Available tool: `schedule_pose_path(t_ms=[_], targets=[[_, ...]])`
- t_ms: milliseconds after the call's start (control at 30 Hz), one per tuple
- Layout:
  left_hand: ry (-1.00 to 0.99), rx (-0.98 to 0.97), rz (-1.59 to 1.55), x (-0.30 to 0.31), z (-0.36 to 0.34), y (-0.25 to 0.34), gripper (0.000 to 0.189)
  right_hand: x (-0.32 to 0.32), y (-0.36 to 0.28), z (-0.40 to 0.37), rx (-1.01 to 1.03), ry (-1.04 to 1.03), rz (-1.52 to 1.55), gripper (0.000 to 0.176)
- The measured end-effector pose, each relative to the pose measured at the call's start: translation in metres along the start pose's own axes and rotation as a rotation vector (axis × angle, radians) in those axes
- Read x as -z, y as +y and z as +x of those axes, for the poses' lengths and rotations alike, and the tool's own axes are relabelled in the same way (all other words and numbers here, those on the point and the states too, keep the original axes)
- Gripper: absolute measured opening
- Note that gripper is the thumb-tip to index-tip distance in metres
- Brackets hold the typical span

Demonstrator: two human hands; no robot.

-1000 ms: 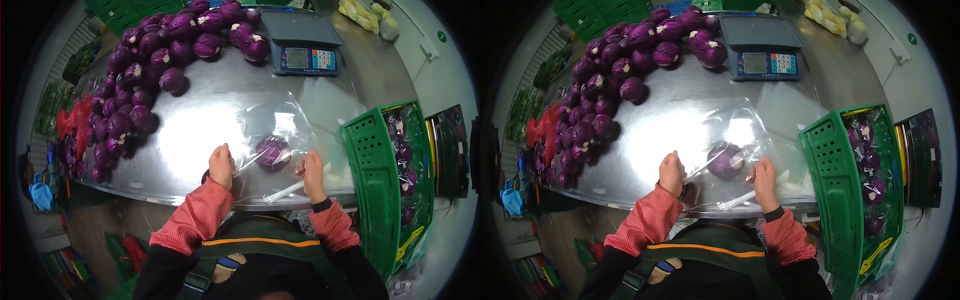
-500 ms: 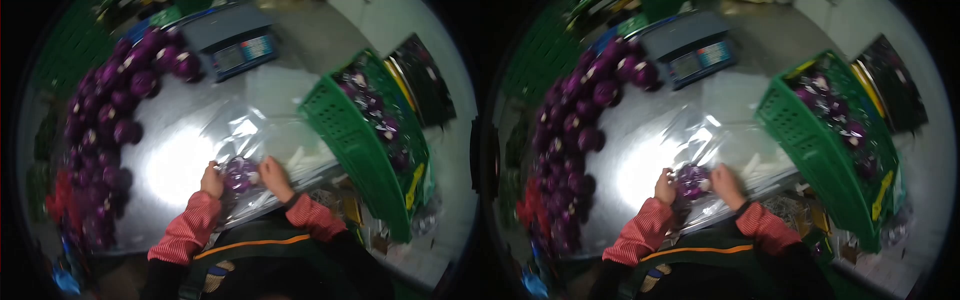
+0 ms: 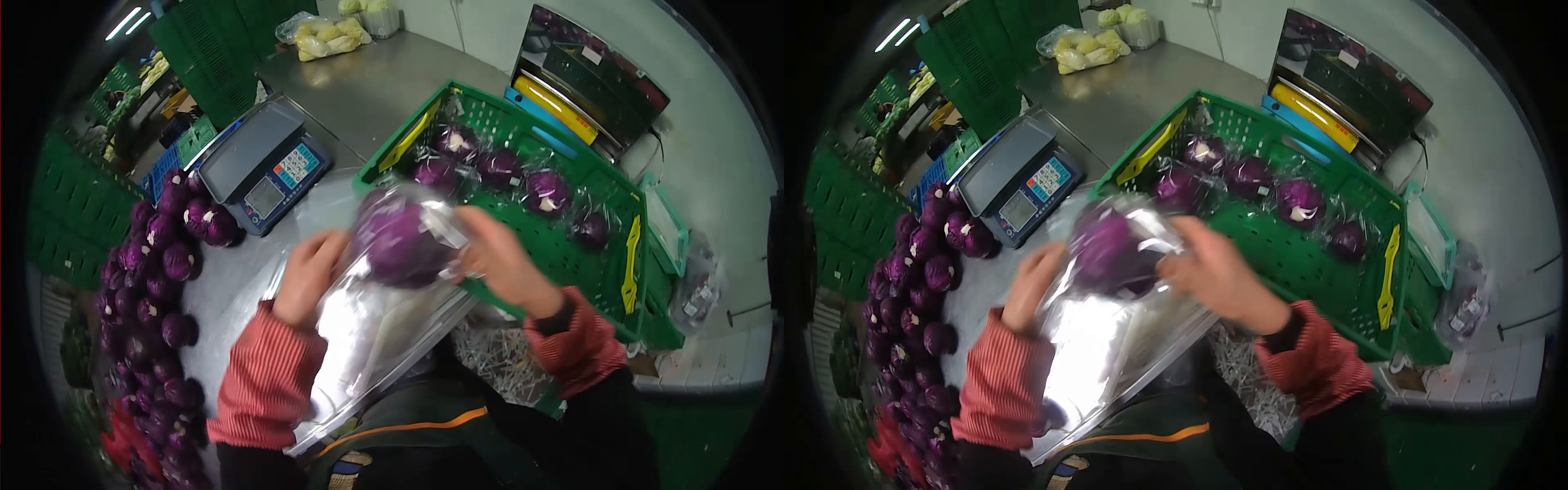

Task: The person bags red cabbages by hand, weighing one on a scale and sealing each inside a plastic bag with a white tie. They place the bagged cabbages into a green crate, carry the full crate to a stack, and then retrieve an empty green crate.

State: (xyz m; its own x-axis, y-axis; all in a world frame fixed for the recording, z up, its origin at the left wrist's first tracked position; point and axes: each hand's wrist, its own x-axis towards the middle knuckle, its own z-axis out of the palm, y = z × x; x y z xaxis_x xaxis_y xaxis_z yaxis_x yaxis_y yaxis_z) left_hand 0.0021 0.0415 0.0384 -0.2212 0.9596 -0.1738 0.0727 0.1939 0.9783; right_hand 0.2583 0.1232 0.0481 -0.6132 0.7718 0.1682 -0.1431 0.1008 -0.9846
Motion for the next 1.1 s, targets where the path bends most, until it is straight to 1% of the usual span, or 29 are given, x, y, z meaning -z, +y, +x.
schedule_pose_path(t_ms=[33,67,133,167,200,233,267,300,367,400,467,500,533,567,600,633,667,700,733,767,800,833,867,900,933,967,1000,1033,1100], targets=[[-0.075,0.020,-0.087,-0.021,0.026,0.018,0.039,0.030,-0.013,0.005,-0.081,0.043,-0.069,0.039],[-0.115,0.080,-0.284,-0.048,0.054,0.028,0.042,0.059,-0.021,0.012,-0.164,0.085,-0.136,0.043],[-0.372,0.152,-0.204,-0.092,0.109,0.043,0.057,0.112,-0.025,0.030,-0.308,0.195,-0.317,0.052],[-0.425,0.159,-0.045,-0.113,0.150,0.021,0.064,0.137,-0.014,0.037,-0.371,0.216,-0.326,0.055],[-0.404,0.301,-0.086,-0.139,0.164,0.023,0.072,0.161,0.002,0.046,-0.430,0.231,-0.336,0.058],[-0.372,0.442,-0.129,-0.165,0.176,0.024,0.083,0.177,0.016,0.053,-0.485,0.218,-0.300,0.058],[-0.307,0.496,-0.203,-0.181,0.184,0.018,0.086,0.193,0.038,0.062,-0.569,0.191,-0.153,0.057],[-0.452,0.445,-0.121,-0.184,0.204,-0.005,0.087,0.201,0.056,0.067,-0.629,0.192,-0.126,0.055],[-0.453,0.374,-0.030,-0.196,0.214,-0.018,0.081,0.222,0.105,0.085,-0.783,0.060,-0.008,0.052],[-0.444,0.325,0.046,-0.199,0.214,-0.021,0.078,0.227,0.131,0.089,-0.847,0.029,0.024,0.052],[-0.410,0.207,0.208,-0.191,0.209,-0.014,0.072,0.239,0.181,0.095,-0.955,0.009,0.068,0.053],[-0.400,0.125,0.312,-0.184,0.199,-0.001,0.069,0.237,0.189,0.098,-0.990,0.018,0.065,0.054],[-0.402,0.030,0.430,-0.174,0.185,0.009,0.066,0.241,0.193,0.100,-0.996,0.054,-0.030,0.059],[-0.390,-0.060,0.536,-0.160,0.162,0.021,0.063,0.293,0.245,0.104,-0.983,-0.015,-0.091,0.063],[-0.387,-0.164,0.615,-0.143,0.138,0.034,0.060,0.293,0.245,0.107,-0.871,-0.112,-0.204,0.065],[-0.370,-0.264,0.658,-0.129,0.114,0.045,0.057,0.293,0.246,0.108,-0.632,-0.143,-0.676,0.059],[-0.315,-0.361,0.661,-0.111,0.090,0.051,0.054,0.280,0.237,0.109,-0.430,-0.085,-1.191,0.053],[-0.207,-0.458,0.610,-0.088,0.069,0.048,0.052,0.240,0.163,0.126,-0.347,-0.214,-1.601,0.055],[-0.013,-0.552,0.510,-0.063,0.049,0.035,0.049,0.199,0.124,0.129,-0.444,-0.107,-1.890,0.047],[0.395,-0.769,0.386,-0.032,0.037,0.000,0.032,0.174,0.095,0.130,-0.291,-0.099,-2.003,0.041],[0.701,-0.827,0.390,0.015,0.017,-0.029,0.031,0.154,0.081,0.135,-0.006,0.016,-2.041,0.037],[0.908,-0.751,0.513,0.074,-0.012,-0.058,0.040,0.115,0.056,0.136,0.144,0.041,-1.995,0.035],[0.985,-0.618,0.764,0.143,-0.035,-0.100,0.051,0.062,0.030,0.136,0.295,0.067,-1.940,0.033],[1.340,-0.416,1.015,0.186,-0.077,-0.122,0.058,0.005,0.014,0.130,0.407,0.042,-1.762,0.031],[1.508,-0.371,1.067,0.246,-0.122,-0.152,0.060,-0.047,0.002,0.124,0.504,0.016,-1.582,0.030],[1.555,-0.077,1.148,0.290,-0.173,-0.155,0.065,-0.084,0.006,0.122,0.529,-0.075,-1.407,0.025],[1.682,0.181,1.220,0.321,-0.217,-0.163,0.069,-0.116,0.014,0.123,0.577,-0.215,-1.360,0.020],[1.814,0.411,1.188,0.354,-0.252,-0.180,0.079,-0.148,0.029,0.127,0.386,-0.334,-1.232,0.017],[2.041,0.680,1.010,0.404,-0.309,-0.207,0.082,-0.220,0.067,0.124,0.529,-0.550,-1.130,0.012]])
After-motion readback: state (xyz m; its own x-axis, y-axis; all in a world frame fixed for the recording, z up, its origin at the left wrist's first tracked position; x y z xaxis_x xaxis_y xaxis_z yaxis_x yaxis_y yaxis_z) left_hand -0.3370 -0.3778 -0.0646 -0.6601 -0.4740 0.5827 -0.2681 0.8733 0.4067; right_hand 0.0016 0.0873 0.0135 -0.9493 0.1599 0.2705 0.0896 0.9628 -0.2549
